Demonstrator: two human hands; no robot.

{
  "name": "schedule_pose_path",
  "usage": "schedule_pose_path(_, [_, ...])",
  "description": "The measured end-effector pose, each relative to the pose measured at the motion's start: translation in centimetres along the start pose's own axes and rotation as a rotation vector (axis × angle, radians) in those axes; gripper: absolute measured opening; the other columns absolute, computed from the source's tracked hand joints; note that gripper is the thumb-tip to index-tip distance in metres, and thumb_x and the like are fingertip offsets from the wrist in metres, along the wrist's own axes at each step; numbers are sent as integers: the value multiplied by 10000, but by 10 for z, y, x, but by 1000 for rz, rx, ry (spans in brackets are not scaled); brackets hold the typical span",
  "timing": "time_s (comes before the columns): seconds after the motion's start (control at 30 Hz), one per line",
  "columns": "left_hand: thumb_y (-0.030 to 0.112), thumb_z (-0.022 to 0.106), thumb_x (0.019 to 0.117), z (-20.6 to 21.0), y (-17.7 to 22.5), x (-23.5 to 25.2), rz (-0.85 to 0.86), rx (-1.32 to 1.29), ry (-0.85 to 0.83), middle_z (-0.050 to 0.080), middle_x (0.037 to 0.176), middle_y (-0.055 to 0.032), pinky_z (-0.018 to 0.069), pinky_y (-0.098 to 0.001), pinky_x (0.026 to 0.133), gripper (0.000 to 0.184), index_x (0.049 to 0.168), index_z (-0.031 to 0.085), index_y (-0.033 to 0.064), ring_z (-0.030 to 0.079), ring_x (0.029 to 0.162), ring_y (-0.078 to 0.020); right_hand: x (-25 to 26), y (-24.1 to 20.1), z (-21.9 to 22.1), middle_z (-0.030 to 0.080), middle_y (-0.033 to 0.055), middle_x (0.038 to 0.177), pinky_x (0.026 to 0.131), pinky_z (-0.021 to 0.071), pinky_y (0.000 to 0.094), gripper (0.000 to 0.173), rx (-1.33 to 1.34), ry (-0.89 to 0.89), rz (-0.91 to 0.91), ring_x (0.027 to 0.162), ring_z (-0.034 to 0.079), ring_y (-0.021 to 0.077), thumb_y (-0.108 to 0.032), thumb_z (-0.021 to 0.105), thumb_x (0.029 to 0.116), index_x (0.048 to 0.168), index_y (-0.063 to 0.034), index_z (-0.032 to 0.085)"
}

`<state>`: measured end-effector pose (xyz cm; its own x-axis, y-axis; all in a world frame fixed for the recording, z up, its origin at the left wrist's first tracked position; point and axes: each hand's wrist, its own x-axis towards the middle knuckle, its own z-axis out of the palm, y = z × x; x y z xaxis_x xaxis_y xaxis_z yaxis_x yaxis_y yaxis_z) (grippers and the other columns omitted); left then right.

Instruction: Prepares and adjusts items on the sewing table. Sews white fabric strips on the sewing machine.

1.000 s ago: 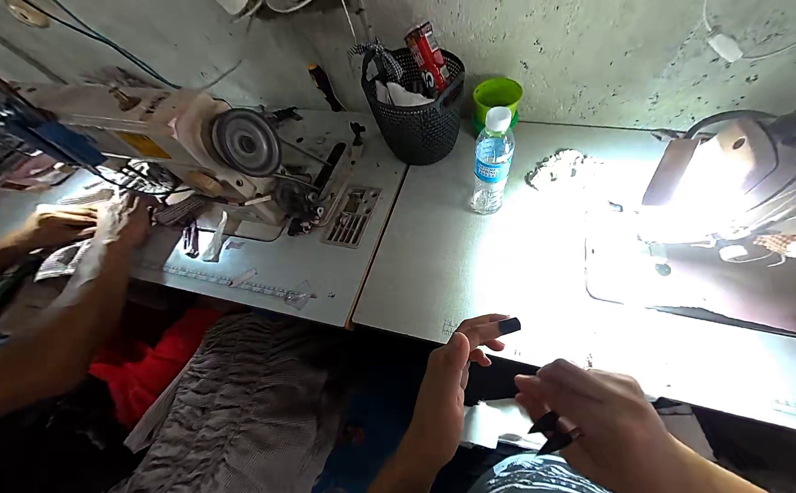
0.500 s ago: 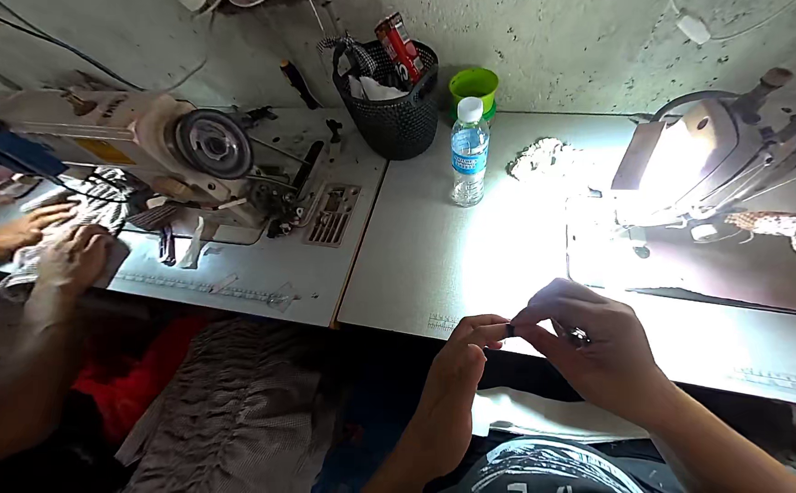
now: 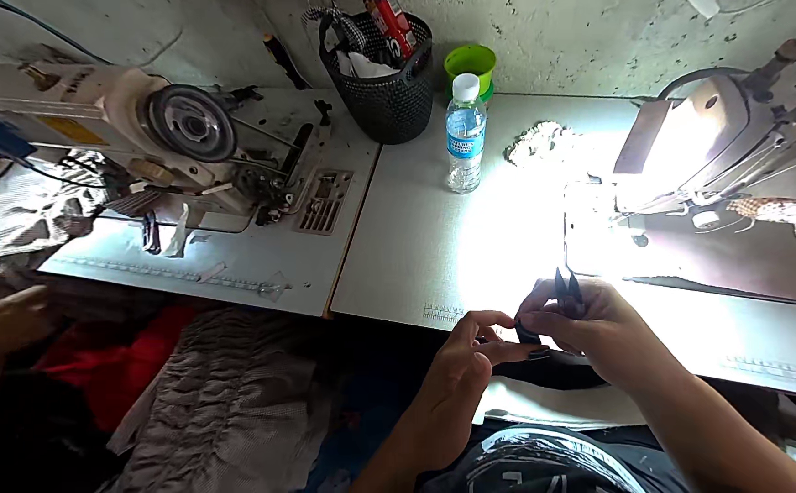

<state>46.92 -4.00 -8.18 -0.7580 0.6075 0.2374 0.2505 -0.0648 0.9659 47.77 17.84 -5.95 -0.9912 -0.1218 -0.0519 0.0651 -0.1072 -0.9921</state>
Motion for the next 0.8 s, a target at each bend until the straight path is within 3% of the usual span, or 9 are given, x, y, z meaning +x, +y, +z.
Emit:
schedule_pose_path(0.13, [607,215,1068,1,-4,1,8,-60,30,598,1262,-40,462,-234,987,735,1175,697,62,547,1166,-48,-7,0,0,675,-103,769,471,365,80,54,1,-40,-90,532,461,-89,-129,695,935,941,-148,745])
schedule_pose_path(0.3, [629,189,1059,0,-2,1,-45,-182,9,602,1271,-24,447,-229,951,786,1175,691,36,542,1142,-46,-14,2,0,622,-94,880,518,323,50,102,-220,-28,-315,626,422,-109,-145,719,909,994,-128,774])
schedule_pose_path(0.47, [653,242,1041,-2,-1,-1,-109,-385,41,613,1325,-5,479,-221,917,770,1254,674,52,576,1123,-42,-18,11,-3,601,-38,981,593,335,10,232,-415,-48,-551,729,444,-132,-199,721,937,1160,-151,761])
schedule_pose_path(0.53, [641,256,1044,-5,-1,-1,-101,-377,63,612,1342,-18,475,-225,932,750,1245,676,54,574,1145,-53,-18,14,-5,611,-50,987,600,353,12,207,-351,-49,-555,730,457,-132,-213,704,953,1143,-157,763])
schedule_pose_path(0.63, [643,239,1048,-3,0,0,-63,-192,95,606,1324,-27,461,-230,945,742,1190,693,73,555,1165,-57,-16,13,-3,649,-113,869,549,371,64,167,-231,76,-425,644,466,-114,-245,624,1021,1067,-135,741])
schedule_pose_path(0.73, [620,234,1064,3,3,1,-25,-29,90,584,1334,-23,447,-247,990,715,1260,679,95,531,1210,-57,-10,11,1,647,-124,857,513,353,67,234,-215,19,-285,592,429,-118,-303,596,1036,1112,-108,699])
schedule_pose_path(0.8, [621,231,1063,6,3,2,-17,10,84,569,1337,-22,442,-239,989,712,1279,679,111,522,1206,-51,-7,13,7,631,-114,784,553,389,61,192,-227,0,-286,621,473,-115,-241,631,1016,1013,-67,712])
